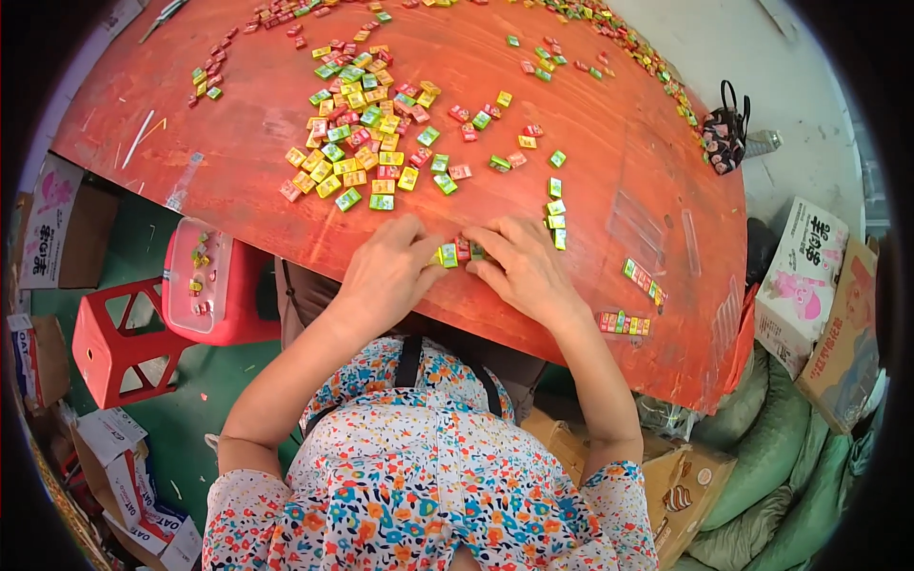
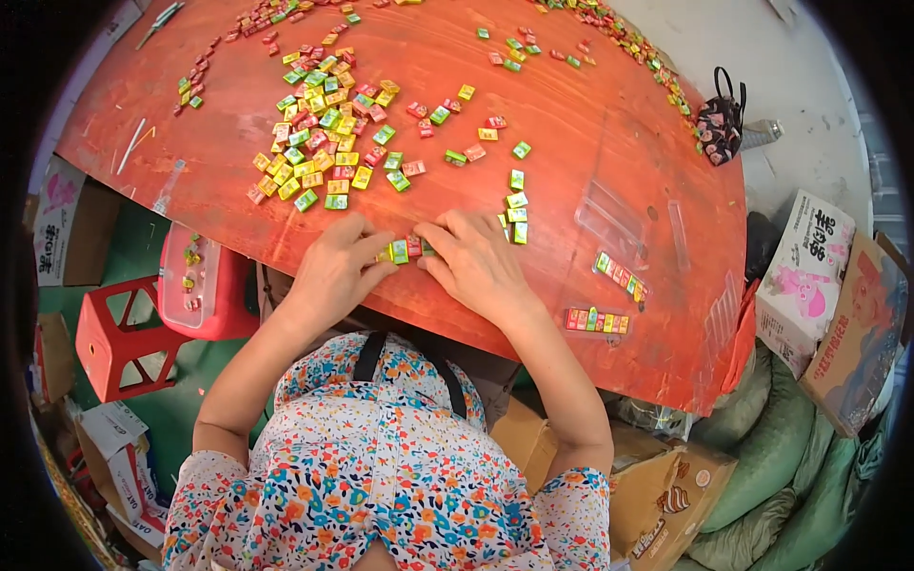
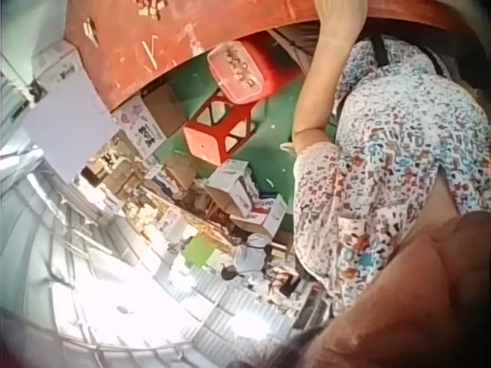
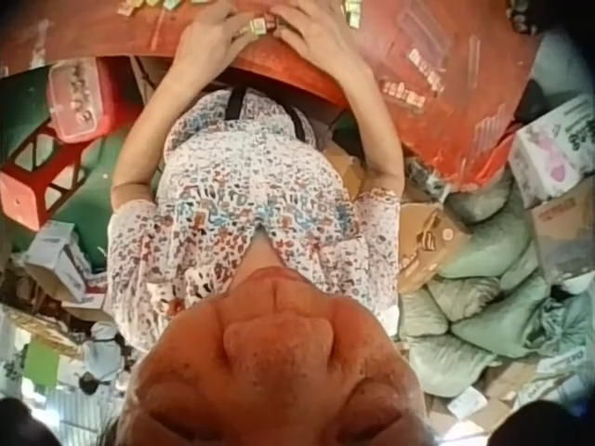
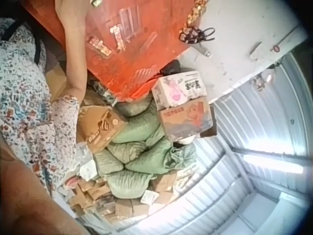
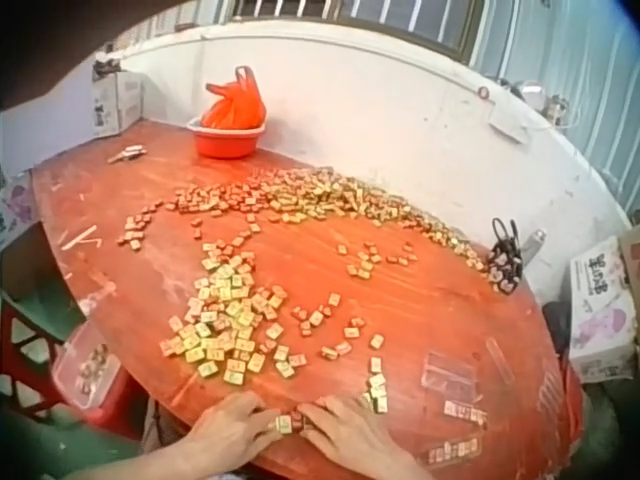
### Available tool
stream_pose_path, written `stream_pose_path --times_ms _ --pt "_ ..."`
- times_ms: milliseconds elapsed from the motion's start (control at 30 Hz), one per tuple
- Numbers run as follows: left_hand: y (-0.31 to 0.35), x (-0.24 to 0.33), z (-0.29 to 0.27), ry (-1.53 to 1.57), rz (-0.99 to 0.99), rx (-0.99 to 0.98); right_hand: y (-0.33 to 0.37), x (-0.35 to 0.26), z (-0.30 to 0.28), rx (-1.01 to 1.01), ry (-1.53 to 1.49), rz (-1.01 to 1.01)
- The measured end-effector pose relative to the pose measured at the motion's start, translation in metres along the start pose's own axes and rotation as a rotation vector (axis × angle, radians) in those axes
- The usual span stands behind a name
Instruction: Sorting and packaging small colorful toy components into plastic trays and boxes.
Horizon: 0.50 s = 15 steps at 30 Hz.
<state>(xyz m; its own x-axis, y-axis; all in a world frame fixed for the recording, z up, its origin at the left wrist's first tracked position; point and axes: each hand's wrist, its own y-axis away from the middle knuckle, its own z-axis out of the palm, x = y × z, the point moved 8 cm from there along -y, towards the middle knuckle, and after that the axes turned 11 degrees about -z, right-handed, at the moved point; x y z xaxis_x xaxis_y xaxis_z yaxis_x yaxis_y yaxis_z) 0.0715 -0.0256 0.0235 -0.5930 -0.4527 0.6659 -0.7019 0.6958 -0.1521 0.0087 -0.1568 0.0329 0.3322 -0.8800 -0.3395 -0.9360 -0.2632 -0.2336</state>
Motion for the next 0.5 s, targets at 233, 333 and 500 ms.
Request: stream_pose_path --times_ms 233,333,500 --pt "-0.012 0.008 -0.007 0.122 0.055 0.002 -0.004 0.011 -0.042 -0.036 0.068 0.133" --pt "-0.043 -0.008 -0.026 0.043 0.044 0.108 -0.005 0.022 -0.055 0.150 0.044 0.118" --pt "-0.104 -0.003 -0.017 -0.161 0.231 0.244 0.009 0.015 -0.048 0.206 -0.013 0.175"
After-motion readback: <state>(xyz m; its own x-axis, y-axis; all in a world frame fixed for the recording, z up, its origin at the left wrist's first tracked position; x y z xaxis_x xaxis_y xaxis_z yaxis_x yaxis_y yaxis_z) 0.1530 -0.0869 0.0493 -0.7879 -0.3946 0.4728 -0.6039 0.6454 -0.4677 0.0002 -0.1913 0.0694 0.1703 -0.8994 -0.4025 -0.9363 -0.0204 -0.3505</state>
